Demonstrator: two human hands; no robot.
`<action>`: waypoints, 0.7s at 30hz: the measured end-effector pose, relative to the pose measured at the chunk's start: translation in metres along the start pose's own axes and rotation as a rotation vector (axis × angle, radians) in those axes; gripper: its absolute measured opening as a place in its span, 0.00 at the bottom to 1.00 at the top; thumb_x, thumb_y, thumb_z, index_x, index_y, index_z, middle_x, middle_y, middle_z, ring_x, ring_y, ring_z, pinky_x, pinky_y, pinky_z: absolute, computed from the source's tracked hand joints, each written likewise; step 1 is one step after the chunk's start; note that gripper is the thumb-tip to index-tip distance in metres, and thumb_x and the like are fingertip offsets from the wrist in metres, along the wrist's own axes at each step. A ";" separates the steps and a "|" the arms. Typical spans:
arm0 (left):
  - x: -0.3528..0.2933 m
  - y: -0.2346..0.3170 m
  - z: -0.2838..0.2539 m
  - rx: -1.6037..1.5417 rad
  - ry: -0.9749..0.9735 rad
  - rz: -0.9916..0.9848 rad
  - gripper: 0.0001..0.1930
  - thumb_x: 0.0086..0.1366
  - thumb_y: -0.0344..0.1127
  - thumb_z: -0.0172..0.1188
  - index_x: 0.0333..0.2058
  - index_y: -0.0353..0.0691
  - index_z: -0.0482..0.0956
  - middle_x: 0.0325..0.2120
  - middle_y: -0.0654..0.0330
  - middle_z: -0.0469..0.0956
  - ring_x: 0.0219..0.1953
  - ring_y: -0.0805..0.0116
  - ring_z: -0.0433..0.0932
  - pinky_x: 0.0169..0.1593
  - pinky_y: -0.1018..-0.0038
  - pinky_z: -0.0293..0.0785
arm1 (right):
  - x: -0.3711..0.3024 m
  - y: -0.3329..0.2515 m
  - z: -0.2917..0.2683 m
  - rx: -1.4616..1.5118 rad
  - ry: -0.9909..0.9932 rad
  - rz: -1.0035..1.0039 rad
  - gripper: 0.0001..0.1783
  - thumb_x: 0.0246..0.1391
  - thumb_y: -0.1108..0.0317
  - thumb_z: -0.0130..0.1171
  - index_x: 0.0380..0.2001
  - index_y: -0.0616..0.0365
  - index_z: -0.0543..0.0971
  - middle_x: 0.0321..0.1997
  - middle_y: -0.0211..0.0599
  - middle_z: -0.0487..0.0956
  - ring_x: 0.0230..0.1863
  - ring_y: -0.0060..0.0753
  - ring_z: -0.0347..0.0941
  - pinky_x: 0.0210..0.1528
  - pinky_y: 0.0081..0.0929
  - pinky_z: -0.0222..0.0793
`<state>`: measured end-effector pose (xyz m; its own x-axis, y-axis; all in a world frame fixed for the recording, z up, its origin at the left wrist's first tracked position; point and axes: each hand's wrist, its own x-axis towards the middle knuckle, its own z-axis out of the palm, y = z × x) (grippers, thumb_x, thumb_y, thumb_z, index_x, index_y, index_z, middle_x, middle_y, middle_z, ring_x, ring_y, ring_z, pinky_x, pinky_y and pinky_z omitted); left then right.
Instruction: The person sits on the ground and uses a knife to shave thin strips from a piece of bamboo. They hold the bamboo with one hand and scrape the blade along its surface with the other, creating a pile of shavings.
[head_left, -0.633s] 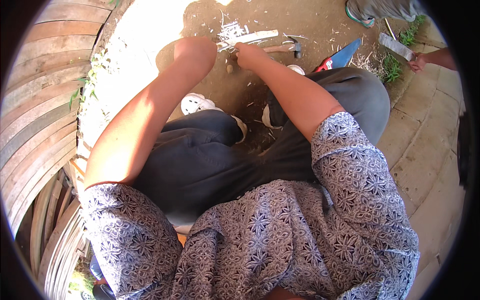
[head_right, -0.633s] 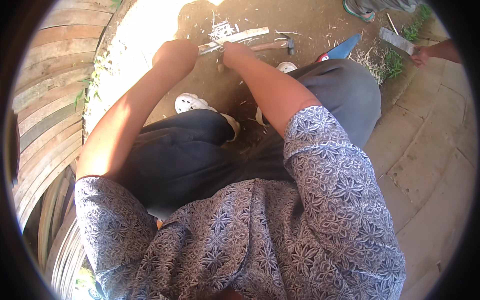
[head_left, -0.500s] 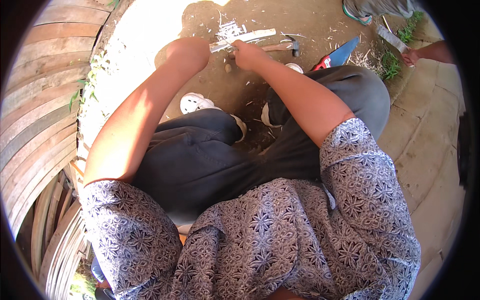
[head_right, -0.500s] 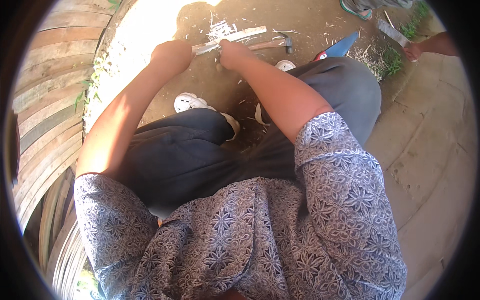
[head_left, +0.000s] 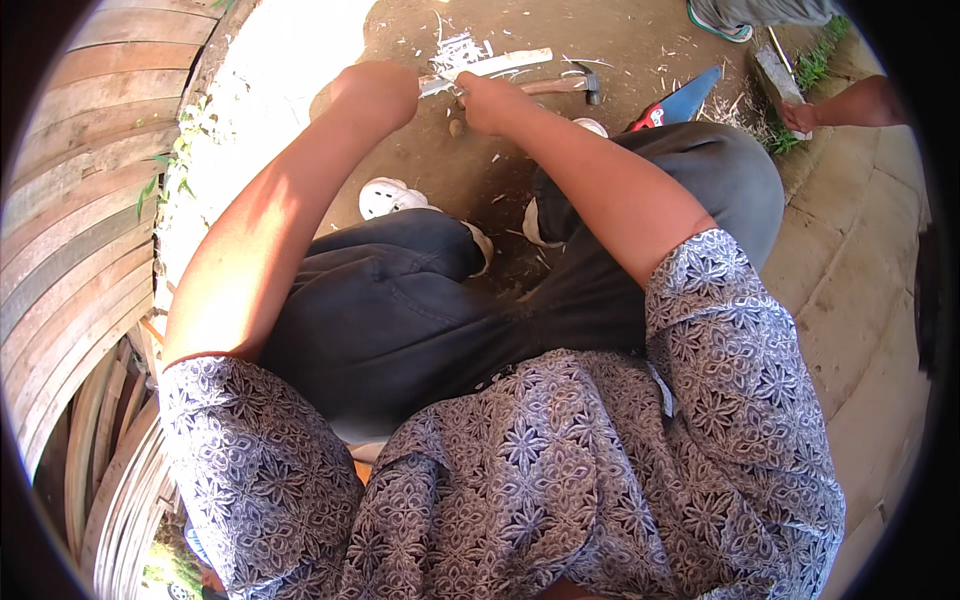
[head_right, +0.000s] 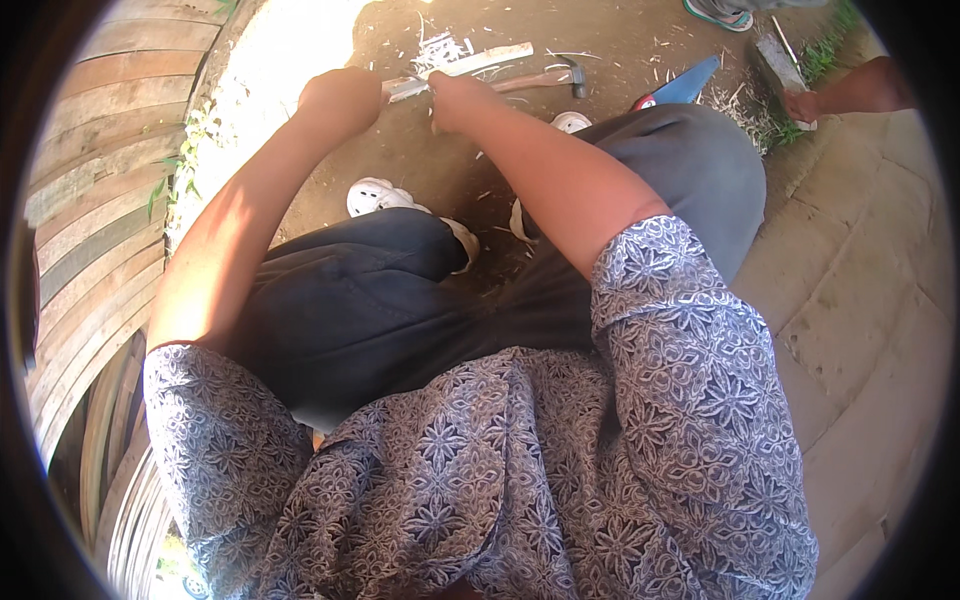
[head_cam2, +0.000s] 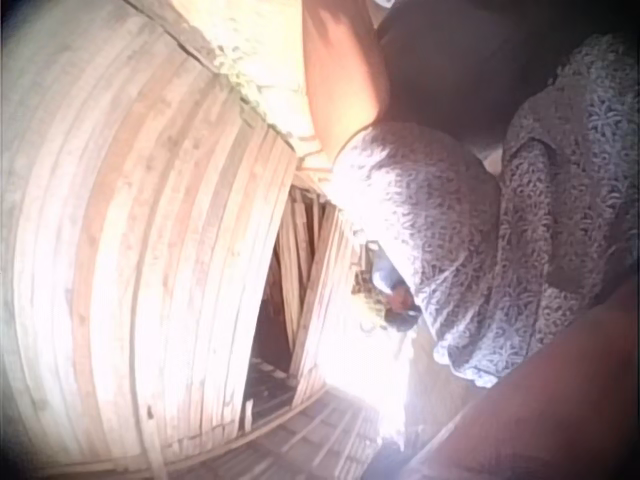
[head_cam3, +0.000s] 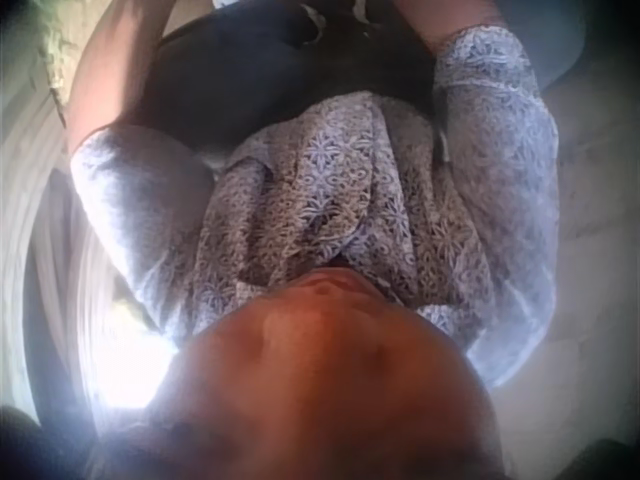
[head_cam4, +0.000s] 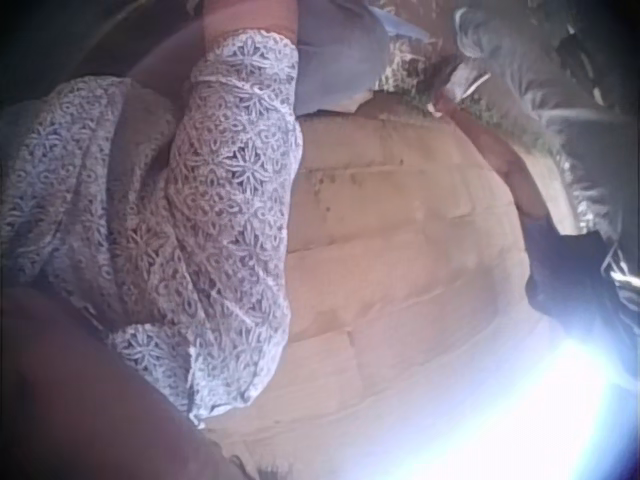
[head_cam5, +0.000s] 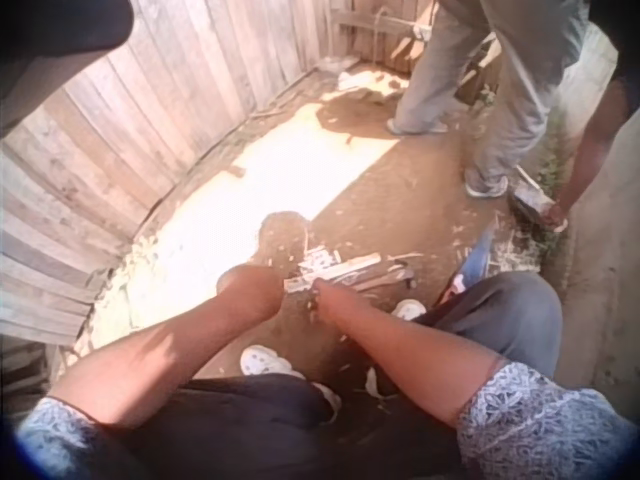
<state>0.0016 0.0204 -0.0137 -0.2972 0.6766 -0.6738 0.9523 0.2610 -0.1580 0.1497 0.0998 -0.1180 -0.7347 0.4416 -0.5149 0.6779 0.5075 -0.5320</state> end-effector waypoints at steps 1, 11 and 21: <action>0.000 -0.003 -0.002 -0.029 -0.007 0.005 0.20 0.73 0.48 0.49 0.40 0.40 0.85 0.33 0.56 0.85 0.37 0.56 0.85 0.41 0.58 0.81 | 0.002 0.001 0.002 0.004 0.004 0.007 0.20 0.54 0.65 0.62 0.50 0.56 0.74 0.46 0.51 0.83 0.51 0.56 0.79 0.49 0.47 0.76; 0.002 0.005 -0.006 0.015 -0.037 -0.041 0.20 0.73 0.48 0.49 0.42 0.40 0.85 0.34 0.56 0.85 0.39 0.58 0.85 0.42 0.59 0.81 | -0.003 0.002 -0.004 0.038 0.018 0.027 0.21 0.55 0.66 0.62 0.52 0.58 0.74 0.49 0.52 0.82 0.54 0.55 0.78 0.54 0.47 0.74; 0.001 0.004 -0.005 0.003 -0.057 -0.016 0.20 0.73 0.47 0.49 0.40 0.39 0.85 0.35 0.54 0.85 0.39 0.57 0.85 0.42 0.58 0.81 | -0.007 -0.001 -0.005 0.018 -0.032 0.064 0.20 0.58 0.66 0.60 0.53 0.58 0.73 0.52 0.51 0.81 0.56 0.54 0.77 0.55 0.46 0.74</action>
<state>0.0044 0.0258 -0.0111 -0.3082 0.6322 -0.7108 0.9477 0.2694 -0.1713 0.1543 0.0998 -0.1104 -0.6891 0.4483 -0.5694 0.7237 0.4654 -0.5096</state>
